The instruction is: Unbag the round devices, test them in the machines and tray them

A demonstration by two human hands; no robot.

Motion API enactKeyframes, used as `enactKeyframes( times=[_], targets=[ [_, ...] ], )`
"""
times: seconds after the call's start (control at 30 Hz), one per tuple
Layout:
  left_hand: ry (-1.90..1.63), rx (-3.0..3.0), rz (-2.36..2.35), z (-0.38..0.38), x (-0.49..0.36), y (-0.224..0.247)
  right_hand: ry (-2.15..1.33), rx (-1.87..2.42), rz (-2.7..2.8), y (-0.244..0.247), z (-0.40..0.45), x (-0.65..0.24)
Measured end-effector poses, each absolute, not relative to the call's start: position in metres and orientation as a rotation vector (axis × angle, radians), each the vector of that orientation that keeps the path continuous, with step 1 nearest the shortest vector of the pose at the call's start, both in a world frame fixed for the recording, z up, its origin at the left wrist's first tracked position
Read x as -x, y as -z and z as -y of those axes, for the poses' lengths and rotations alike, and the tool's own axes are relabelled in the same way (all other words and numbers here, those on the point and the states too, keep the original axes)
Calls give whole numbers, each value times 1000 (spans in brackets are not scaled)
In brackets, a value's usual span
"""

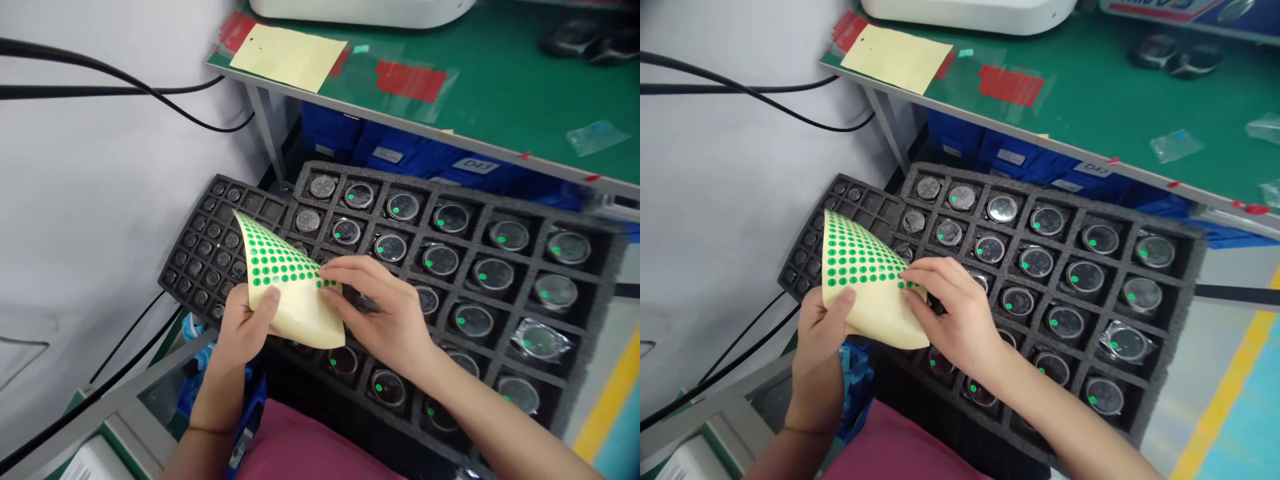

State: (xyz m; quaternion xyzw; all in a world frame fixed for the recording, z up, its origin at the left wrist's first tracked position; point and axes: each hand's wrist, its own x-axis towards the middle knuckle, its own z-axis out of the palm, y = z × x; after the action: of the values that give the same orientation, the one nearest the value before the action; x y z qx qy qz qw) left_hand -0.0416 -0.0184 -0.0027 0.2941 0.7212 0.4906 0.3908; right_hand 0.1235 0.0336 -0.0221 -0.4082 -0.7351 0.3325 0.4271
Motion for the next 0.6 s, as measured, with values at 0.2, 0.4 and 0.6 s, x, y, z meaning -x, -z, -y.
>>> enactKeyframes(
  times=[0.2, 0.4, 0.6],
  targets=[
    [-1127, -684, -1785, 17, 43, 5, -636, 1041, 1893, 27, -28, -130],
    [-1150, -662, -1900, 26, 44, 10, -489, 1135, 1931, 21, -20, -131],
    [-1630, -656, -1968, 2, 73, 19, -728, 1269, 1806, 35, -46, -121]
  ],
)
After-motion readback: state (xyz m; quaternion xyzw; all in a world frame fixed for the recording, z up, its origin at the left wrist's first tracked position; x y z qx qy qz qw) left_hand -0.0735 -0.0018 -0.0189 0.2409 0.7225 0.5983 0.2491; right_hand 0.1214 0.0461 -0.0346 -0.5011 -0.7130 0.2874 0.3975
